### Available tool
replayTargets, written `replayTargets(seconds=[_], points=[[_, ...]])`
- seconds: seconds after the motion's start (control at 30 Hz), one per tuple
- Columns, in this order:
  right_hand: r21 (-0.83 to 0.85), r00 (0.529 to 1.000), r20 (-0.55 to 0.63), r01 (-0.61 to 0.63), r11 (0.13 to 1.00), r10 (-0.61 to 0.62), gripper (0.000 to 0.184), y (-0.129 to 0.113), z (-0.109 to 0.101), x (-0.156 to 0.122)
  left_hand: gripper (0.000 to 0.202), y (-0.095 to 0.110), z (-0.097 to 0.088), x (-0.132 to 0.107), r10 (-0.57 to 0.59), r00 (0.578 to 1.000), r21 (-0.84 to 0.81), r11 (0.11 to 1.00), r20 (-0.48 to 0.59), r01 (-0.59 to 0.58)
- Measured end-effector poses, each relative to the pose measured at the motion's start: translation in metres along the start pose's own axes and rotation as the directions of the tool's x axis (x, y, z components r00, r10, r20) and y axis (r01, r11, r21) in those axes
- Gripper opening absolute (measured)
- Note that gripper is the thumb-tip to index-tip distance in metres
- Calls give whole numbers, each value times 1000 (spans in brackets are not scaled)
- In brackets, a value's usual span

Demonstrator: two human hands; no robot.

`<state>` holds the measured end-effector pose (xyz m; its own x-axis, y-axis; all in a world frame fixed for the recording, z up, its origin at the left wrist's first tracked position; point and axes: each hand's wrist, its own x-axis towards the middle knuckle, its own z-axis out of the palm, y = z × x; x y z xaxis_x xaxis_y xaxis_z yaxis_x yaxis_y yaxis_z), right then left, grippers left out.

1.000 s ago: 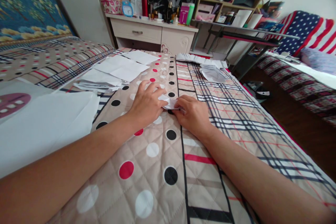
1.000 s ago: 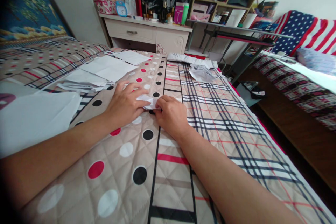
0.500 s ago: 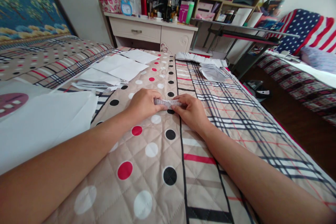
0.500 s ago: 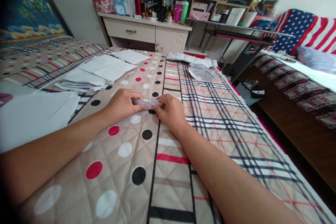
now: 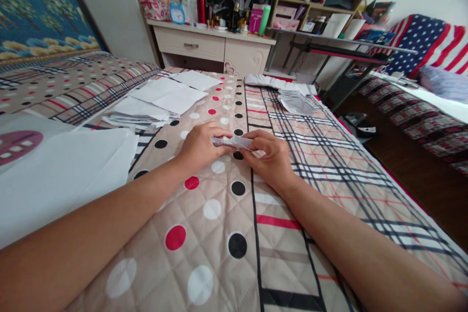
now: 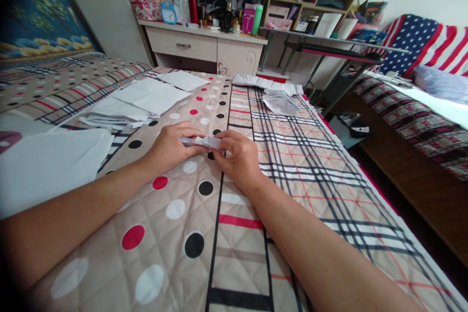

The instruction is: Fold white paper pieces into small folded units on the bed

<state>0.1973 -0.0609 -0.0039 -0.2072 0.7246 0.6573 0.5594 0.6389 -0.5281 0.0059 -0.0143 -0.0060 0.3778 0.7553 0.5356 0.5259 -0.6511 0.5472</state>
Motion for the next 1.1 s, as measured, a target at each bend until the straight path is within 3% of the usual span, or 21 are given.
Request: replayTargets(seconds=[0.13, 0.33, 0.47, 0.53, 0.63, 0.9, 1.1], points=[[28, 1000, -4, -8, 1000, 9, 17, -2, 0, 0, 20, 2, 0, 0, 29, 1000, -128, 991, -10, -30], [35, 963, -15, -270, 962, 271, 7, -5, -1, 2, 13, 8, -1, -2, -33, 999, -164, 986, 15, 35], [56, 938, -35, -342, 938, 344, 20, -5, -1, 3, 14, 9, -1, -2, -72, 997, -157, 985, 12, 73], [93, 929, -4, -368, 925, 369, 25, -3, -1, 4, 13, 9, -1, -1, -75, 997, -155, 985, 25, 78], [140, 902, 99, -430, 892, 420, 18, -1, 0, 4, 10, 9, -2, -1, -70, 996, -163, 983, 54, 78], [165, 887, 171, -454, 876, 428, 12, 0, 0, 4, 10, 13, -4, -1, -102, 990, -199, 973, 96, 120], [130, 912, 157, -400, 907, 379, 10, -1, -3, 4, 10, 12, -3, -1, -108, 985, -226, 965, 133, 136]])
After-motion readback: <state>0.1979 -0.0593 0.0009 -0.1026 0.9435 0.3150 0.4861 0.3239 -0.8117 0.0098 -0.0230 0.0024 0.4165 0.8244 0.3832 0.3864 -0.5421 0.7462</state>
